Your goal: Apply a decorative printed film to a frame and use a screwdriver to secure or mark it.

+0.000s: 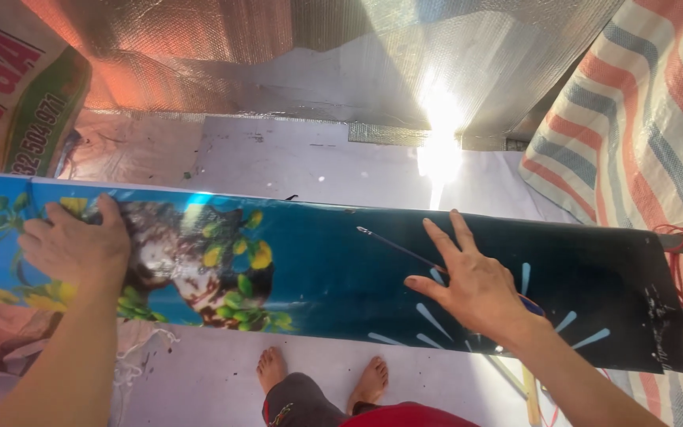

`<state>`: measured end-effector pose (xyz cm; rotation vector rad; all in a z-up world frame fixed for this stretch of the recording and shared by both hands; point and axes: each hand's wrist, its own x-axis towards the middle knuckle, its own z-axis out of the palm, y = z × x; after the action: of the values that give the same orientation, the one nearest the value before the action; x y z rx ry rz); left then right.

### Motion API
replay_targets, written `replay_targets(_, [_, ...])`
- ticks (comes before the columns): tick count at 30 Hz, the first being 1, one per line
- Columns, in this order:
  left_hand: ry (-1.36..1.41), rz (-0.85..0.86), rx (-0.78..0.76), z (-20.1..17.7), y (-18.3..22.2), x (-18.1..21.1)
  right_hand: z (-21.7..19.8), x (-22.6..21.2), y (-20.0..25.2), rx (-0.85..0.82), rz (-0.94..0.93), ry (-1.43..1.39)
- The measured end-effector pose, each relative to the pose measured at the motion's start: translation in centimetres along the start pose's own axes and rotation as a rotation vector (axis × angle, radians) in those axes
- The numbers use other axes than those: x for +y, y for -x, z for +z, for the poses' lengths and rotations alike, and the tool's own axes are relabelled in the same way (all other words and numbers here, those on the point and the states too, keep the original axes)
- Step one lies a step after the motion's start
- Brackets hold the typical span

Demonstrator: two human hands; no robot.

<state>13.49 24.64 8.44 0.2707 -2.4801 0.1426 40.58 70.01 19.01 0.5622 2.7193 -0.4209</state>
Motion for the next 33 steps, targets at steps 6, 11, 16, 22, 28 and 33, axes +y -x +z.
replay_targets(6, [0.081, -0.061, -0.184, -2.4, -0.8, 0.6, 0.5, -0.5, -0.4, -0.011, 0.072, 0.027])
replay_targets(11, [0.175, -0.006, -0.211, -2.3, -1.3, -1.6, 2.2, -7.0, -0.9, 0.129, 0.124, 0.021])
replay_targets(16, [0.424, -0.038, -0.557, -1.8, -3.4, -4.1, 5.2, -17.3, -2.7, 0.225, 0.045, -0.054])
replay_targets(22, [0.821, 0.007, -0.611, -1.4, -11.7, -13.3, 6.5, -18.0, -4.0, 0.185, 0.201, 0.127])
replay_targets(28, [0.529, 0.587, -0.088, 7.2, -20.7, -18.2, 7.4, -17.1, -4.5, 0.237, 0.157, 0.112])
replay_targets(33, [0.396, 0.712, -0.259, 10.3, -21.7, -19.4, 6.5, -18.7, -3.7, 0.188, 0.212, 0.118])
